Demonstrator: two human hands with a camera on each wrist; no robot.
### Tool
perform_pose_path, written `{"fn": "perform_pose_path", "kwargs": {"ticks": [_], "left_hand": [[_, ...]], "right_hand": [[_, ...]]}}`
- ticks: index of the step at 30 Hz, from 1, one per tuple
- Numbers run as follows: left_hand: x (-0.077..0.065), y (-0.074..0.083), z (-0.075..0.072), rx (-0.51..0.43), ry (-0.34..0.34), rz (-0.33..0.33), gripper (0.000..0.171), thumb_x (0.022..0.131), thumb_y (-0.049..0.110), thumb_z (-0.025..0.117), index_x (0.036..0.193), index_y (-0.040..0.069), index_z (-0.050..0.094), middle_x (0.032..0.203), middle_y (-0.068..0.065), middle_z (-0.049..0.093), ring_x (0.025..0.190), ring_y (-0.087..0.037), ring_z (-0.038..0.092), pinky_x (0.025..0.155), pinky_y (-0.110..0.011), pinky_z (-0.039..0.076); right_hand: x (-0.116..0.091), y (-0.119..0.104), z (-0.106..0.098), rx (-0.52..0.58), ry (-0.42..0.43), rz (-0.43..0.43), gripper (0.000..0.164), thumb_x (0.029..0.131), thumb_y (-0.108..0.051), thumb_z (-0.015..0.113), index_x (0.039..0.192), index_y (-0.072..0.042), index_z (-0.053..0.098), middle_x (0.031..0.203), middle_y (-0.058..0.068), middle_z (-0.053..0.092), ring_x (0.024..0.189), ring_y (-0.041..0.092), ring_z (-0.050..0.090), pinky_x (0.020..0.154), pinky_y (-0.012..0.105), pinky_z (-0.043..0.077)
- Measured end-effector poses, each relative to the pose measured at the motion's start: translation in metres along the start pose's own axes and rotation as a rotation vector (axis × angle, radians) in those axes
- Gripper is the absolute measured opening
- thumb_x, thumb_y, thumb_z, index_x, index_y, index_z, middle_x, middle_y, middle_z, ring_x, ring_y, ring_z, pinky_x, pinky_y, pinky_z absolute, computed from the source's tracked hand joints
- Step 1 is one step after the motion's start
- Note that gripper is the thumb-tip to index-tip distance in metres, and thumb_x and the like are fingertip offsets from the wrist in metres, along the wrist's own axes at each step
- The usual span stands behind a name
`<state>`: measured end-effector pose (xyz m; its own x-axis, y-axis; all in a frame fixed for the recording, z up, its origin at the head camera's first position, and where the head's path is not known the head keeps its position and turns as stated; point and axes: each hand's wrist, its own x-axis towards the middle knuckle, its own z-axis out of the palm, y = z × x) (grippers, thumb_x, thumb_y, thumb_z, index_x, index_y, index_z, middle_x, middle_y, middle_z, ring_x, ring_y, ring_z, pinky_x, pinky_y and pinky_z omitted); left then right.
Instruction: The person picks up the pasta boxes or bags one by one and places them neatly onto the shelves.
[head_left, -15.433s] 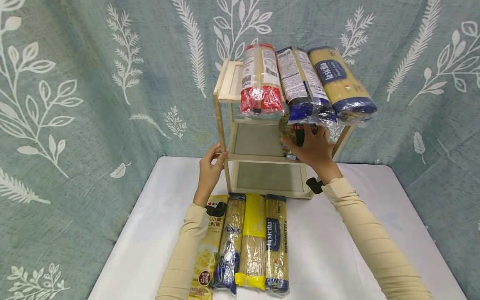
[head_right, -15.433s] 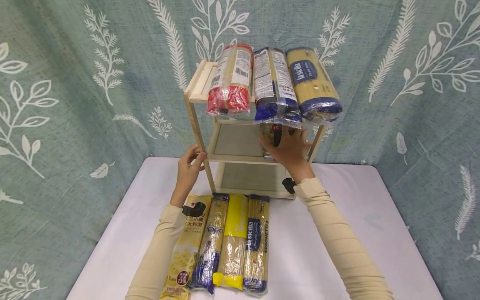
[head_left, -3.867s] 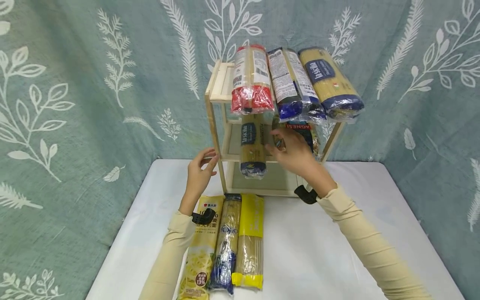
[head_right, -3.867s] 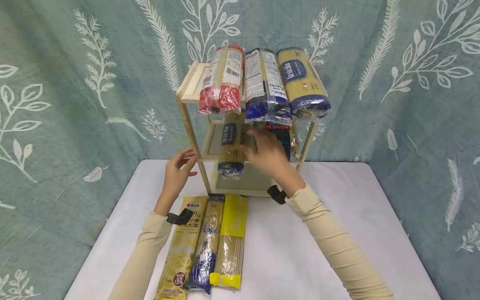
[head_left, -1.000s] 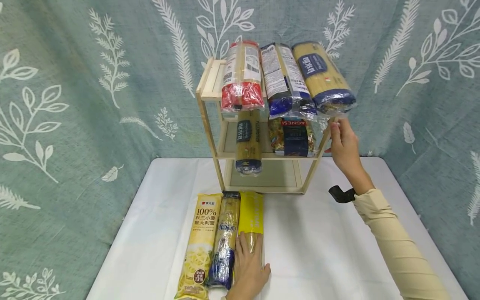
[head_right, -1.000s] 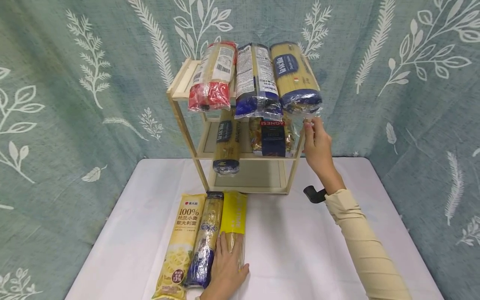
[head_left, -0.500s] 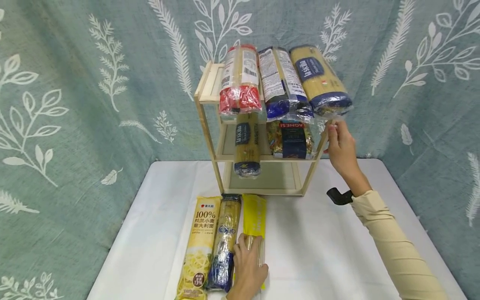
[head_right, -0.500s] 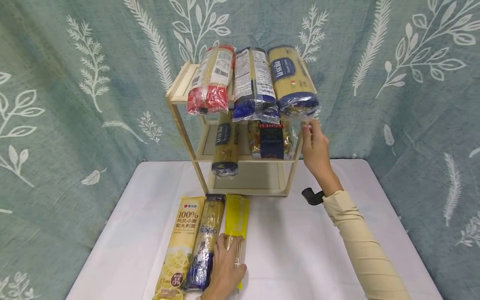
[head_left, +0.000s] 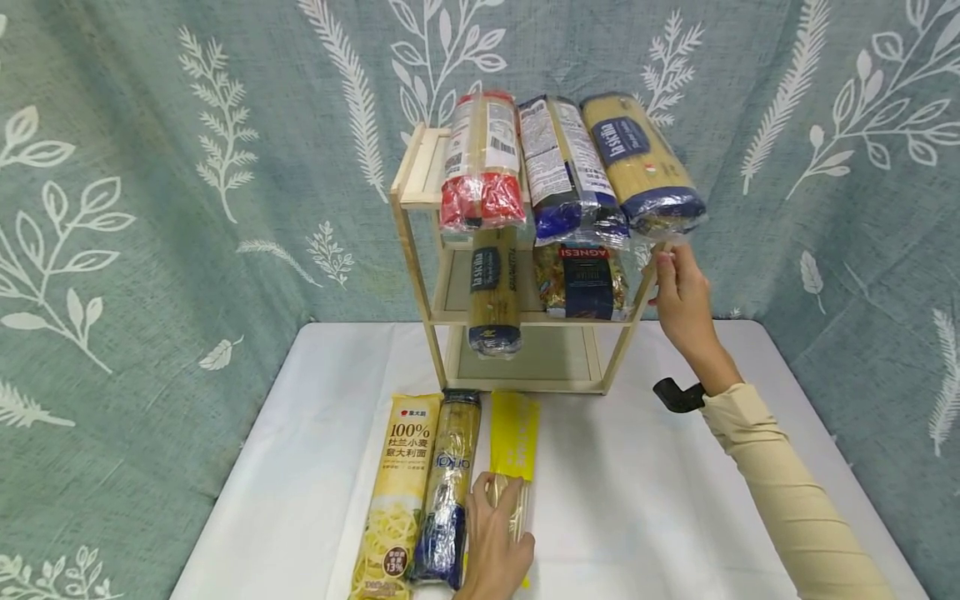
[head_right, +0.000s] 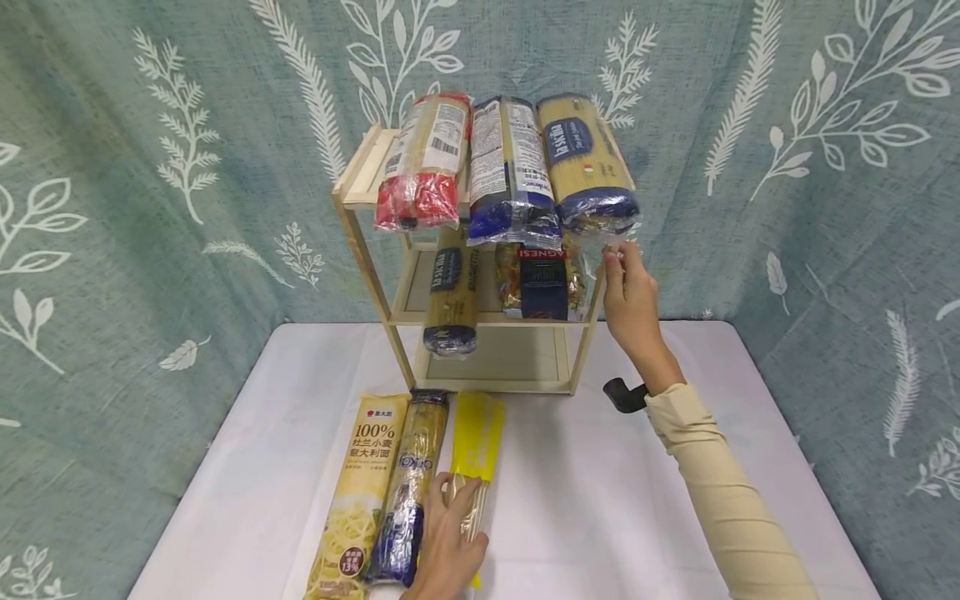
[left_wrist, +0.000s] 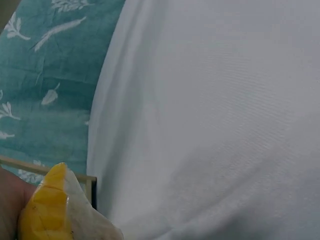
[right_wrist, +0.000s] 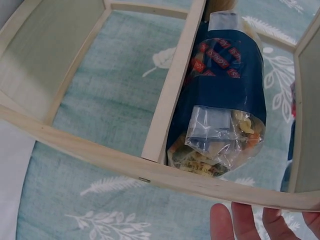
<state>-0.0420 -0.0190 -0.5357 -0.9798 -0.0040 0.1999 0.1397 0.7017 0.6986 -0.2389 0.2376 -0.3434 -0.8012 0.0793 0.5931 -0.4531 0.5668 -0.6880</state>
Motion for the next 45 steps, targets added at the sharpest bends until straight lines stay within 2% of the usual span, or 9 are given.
{"fn": "perform_pose_path", "kwargs": {"ticks": [3,7,13,21,25,31,36,45], "left_hand": [[0.001,0.004,-0.002,-0.025,0.030,0.028,0.069,0.053,-0.004,0.071,0.119,0.014,0.065,0.134,-0.022,0.037,0.114,-0.036,0.042,0.088,-0.055,0.044],[0.005,0.009,-0.006,-0.050,0.048,0.051,0.069,0.054,-0.004,0.072,0.120,0.013,0.064,0.136,-0.022,0.036,0.118,-0.038,0.041,0.093,-0.057,0.041],[0.013,0.015,-0.009,-0.089,0.055,0.060,0.072,0.055,-0.005,0.072,0.125,0.013,0.062,0.138,-0.024,0.034,0.120,-0.041,0.040,0.093,-0.062,0.041],[0.028,0.021,-0.011,-0.128,0.088,0.129,0.071,0.054,-0.006,0.070,0.122,0.014,0.065,0.137,-0.027,0.034,0.121,-0.042,0.038,0.093,-0.061,0.041],[0.035,0.025,-0.012,-0.155,0.072,0.133,0.071,0.054,-0.009,0.068,0.122,0.012,0.064,0.138,-0.028,0.031,0.123,-0.043,0.035,0.093,-0.062,0.041],[0.047,0.031,-0.011,-0.193,0.051,0.116,0.068,0.056,-0.010,0.065,0.122,0.006,0.063,0.140,-0.025,0.029,0.124,-0.040,0.034,0.094,-0.057,0.042],[0.056,0.035,-0.008,-0.201,0.061,0.118,0.066,0.057,-0.010,0.065,0.121,0.006,0.064,0.140,-0.026,0.029,0.123,-0.039,0.035,0.092,-0.056,0.042],[0.075,0.041,0.001,-0.239,0.075,0.133,0.065,0.059,-0.010,0.061,0.123,0.004,0.063,0.138,-0.027,0.030,0.121,-0.040,0.036,0.093,-0.056,0.041]], "right_hand": [[0.000,0.000,0.000,0.006,-0.002,0.007,0.033,0.105,-0.024,0.031,0.110,0.005,0.047,0.089,0.020,0.060,0.066,0.022,0.053,0.050,0.010,0.045],[-0.001,0.001,0.000,0.004,-0.002,0.012,0.034,0.105,-0.024,0.031,0.109,0.006,0.047,0.090,0.020,0.059,0.069,0.028,0.054,0.051,0.009,0.045],[0.000,0.002,0.001,0.008,0.012,0.001,0.034,0.105,-0.024,0.031,0.110,0.006,0.048,0.090,0.020,0.060,0.071,0.023,0.054,0.052,0.009,0.044],[-0.001,0.003,0.002,-0.010,0.019,0.003,0.034,0.105,-0.024,0.031,0.110,0.006,0.048,0.091,0.021,0.061,0.065,0.027,0.055,0.052,0.007,0.043],[-0.001,0.003,0.002,-0.011,0.022,0.000,0.034,0.105,-0.024,0.031,0.109,0.005,0.048,0.091,0.020,0.060,0.061,0.023,0.053,0.051,0.008,0.044],[-0.001,0.003,0.003,-0.006,0.026,0.006,0.035,0.105,-0.024,0.031,0.111,0.006,0.048,0.093,0.023,0.060,0.067,0.031,0.057,0.051,0.005,0.043],[-0.001,0.003,0.004,-0.003,0.028,0.018,0.035,0.105,-0.025,0.032,0.112,0.005,0.048,0.096,0.025,0.061,0.073,0.036,0.060,0.051,0.004,0.042],[-0.001,0.003,0.003,-0.015,0.021,0.006,0.034,0.105,-0.025,0.032,0.111,0.005,0.048,0.095,0.025,0.061,0.070,0.035,0.059,0.051,0.004,0.041]]}}
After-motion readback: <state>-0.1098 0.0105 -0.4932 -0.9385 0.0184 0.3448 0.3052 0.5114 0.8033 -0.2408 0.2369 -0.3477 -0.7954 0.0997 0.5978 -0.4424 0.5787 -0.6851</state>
